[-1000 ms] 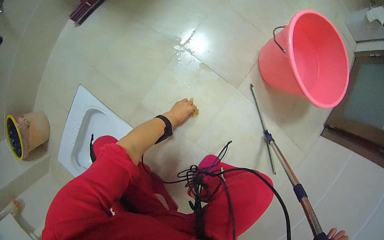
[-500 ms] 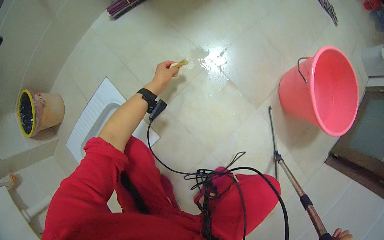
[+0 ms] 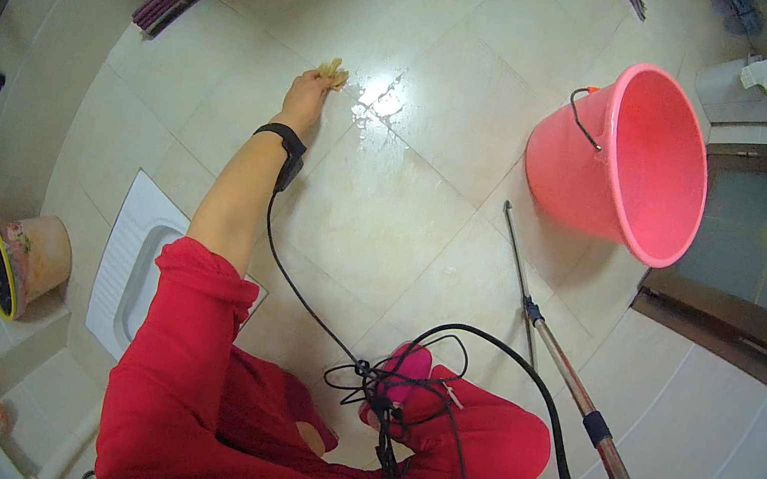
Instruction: The person enters the bathroom and uses a squeegee to push water across the tiled floor. They move a pink bucket, apply liquid from a bottle onto the floor, and continue squeegeeing to gather water toward the squat toilet. The person also briefly uses a cloth to wipe a spot on the floor.
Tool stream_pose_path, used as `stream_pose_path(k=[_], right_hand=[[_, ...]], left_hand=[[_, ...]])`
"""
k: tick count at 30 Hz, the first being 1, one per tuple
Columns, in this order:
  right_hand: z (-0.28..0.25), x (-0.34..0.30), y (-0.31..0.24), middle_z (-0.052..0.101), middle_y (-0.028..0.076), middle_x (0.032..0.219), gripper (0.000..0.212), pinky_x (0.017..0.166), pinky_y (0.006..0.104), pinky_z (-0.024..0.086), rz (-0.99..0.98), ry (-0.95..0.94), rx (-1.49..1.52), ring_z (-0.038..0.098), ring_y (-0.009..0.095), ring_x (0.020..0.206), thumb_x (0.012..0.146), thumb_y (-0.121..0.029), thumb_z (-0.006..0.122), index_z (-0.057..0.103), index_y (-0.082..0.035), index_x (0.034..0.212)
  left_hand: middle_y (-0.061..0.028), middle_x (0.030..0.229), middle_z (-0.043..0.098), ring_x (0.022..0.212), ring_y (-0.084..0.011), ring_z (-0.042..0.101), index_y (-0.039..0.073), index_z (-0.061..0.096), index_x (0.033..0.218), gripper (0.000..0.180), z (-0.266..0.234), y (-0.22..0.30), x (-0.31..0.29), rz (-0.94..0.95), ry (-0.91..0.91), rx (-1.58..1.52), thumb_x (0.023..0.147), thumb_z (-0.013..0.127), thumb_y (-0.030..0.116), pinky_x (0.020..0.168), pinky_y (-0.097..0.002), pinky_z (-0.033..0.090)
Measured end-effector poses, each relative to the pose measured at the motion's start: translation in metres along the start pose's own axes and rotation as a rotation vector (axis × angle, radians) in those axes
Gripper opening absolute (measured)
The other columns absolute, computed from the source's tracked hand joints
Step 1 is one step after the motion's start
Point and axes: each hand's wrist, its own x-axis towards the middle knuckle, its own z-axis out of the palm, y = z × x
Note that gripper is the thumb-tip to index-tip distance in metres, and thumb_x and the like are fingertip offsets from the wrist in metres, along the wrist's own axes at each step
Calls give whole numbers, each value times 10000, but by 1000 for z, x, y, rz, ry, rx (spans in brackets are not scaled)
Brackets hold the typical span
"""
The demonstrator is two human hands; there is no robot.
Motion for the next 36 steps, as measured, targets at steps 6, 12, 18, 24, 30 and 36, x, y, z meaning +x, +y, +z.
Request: stream_pose_path(k=[6,12,18,24,30,36], right_hand=[[-25,3,23,145,138,1455,687,1082,483,118,241,345,19,136,311,1341,887,-435,412,179,-23,1386],[-1,1,-20,138,137,1457,649,1084,494,110,154,212,-126,134,335,1337,896,-432,380,218,-29,1378],[-6,36,-72,161,158,1445,618,1099,456,90,27,-231,-155,151,294,1340,902,-416,359,252,-19,1364],[-11,71,-96,386,165,1305,438,995,404,322,31,-504,22,367,268,1215,870,-200,475,426,3,1254],[28,94,-15,459,130,1049,264,810,363,425,-13,-597,-43,468,250,966,823,-165,557,485,2,1014],[44,122,81,406,43,868,231,772,323,359,199,-420,-237,392,162,856,799,-226,616,463,-54,780]], left_hand=[[-178,1020,549,968,-289,534,118,581,1100,301,4,12,-22,111,-33,352,882,421,250,806,-386,459],[-137,887,586,828,-284,582,90,621,948,199,-35,3,-73,136,-25,605,847,459,148,718,-382,498],[-166,846,611,826,-307,597,13,626,877,235,-140,-9,-130,26,-54,532,805,531,216,707,-393,489],[-190,844,622,815,-335,603,14,623,825,326,-219,-8,-184,-189,-117,379,800,573,335,731,-391,484],[-38,785,614,685,-116,573,19,592,880,116,-292,-32,-304,-705,276,-506,768,603,47,589,-236,467],[-37,890,601,751,-124,567,39,586,1008,240,-294,-72,-373,-409,269,-259,771,619,37,628,-240,483]])
